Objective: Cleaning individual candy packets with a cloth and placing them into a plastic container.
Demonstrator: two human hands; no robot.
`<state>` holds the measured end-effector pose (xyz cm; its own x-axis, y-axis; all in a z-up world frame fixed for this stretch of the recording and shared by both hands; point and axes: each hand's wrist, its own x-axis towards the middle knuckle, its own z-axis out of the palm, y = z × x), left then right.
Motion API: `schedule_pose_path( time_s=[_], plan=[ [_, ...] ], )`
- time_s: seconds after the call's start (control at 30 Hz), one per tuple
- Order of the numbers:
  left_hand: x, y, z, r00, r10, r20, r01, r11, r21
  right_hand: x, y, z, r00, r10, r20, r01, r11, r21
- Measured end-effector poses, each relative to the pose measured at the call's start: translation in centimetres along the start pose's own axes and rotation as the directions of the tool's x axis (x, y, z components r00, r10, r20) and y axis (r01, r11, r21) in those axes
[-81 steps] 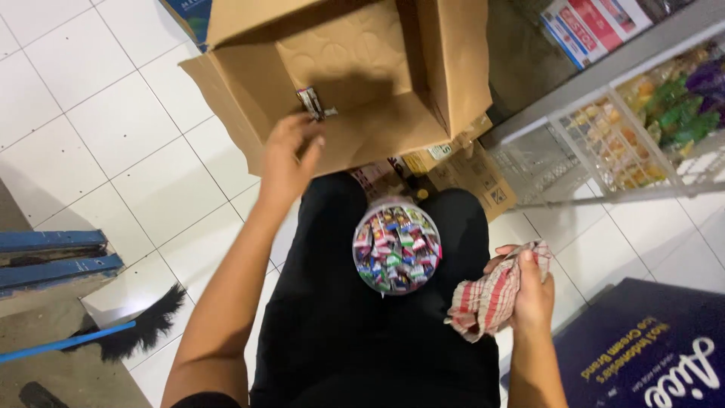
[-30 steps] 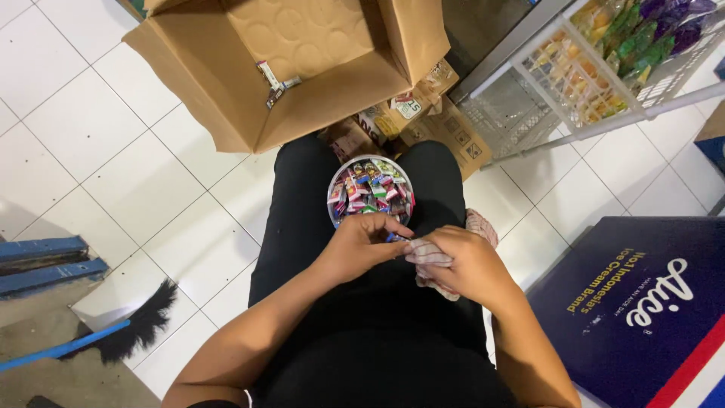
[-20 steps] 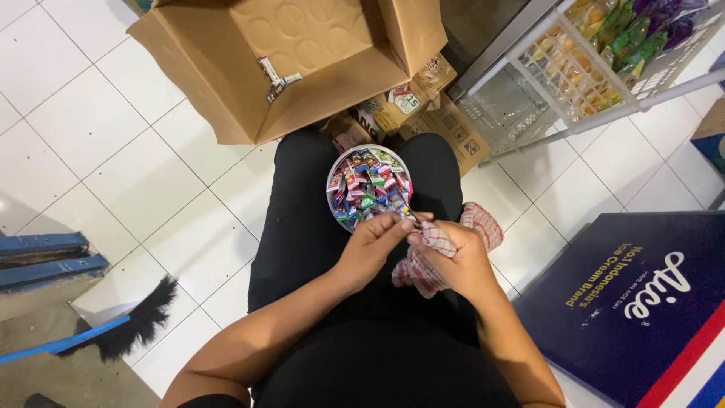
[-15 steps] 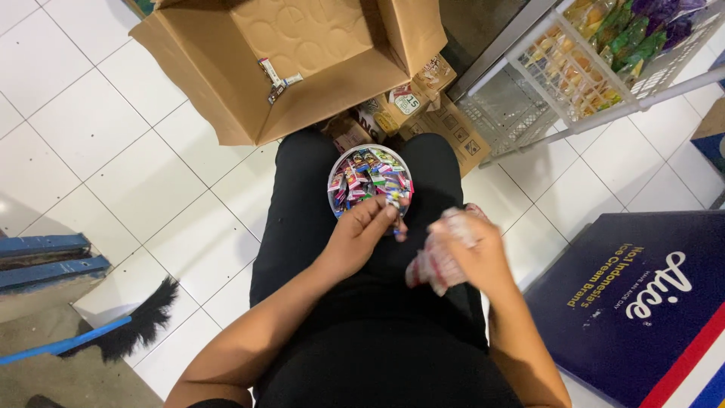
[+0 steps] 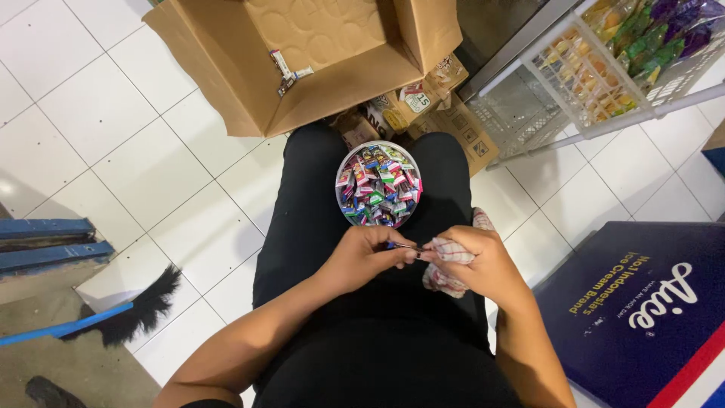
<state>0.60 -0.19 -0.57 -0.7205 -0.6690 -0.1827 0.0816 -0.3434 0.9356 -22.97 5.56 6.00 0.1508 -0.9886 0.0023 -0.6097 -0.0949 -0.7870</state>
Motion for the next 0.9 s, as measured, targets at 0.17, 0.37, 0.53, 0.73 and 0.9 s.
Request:
schedule_pose_path(
  time_s=[0.17, 0.37, 0.53, 0.73, 0.9],
  plan=[
    [-0.2, 3.6, -3.4, 0.956, 0.09, -0.28, -0.055, 0.99, 0.132, -1.0, 2.0, -0.9, 0.996, 0.039, -0.081, -0.019, 0.972, 0.233],
    [2.9, 8.2, -8.1, 0.776, 0.531, -0.34, -0.148, 0.676, 0.722, -1.5, 1.5, -2.5, 0.897, 0.292, -0.331, -0.26, 0.956, 0.139],
    [4.7, 8.2, -8.7, 0.779, 0.559, -0.285, -0.179, 0.633, 0.753, -1.6, 1.5, -2.6, 0.882, 0.321, -0.346, -0.308, 0.947, 0.094],
    [5.7, 8.0, -8.9, 0.847, 0.517, -0.125, -0.229, 0.566, 0.792, -1.5, 1.4, -2.9, 0.87, 0.337, -0.36, -0.329, 0.94, 0.085],
    [6.7, 7.1, -8.8, 0.853, 0.522, -0.02, -0.287, 0.499, 0.818, -1.7, 2.1, -2.7, 0.868, 0.351, -0.351, -0.335, 0.936, 0.107]
  ],
)
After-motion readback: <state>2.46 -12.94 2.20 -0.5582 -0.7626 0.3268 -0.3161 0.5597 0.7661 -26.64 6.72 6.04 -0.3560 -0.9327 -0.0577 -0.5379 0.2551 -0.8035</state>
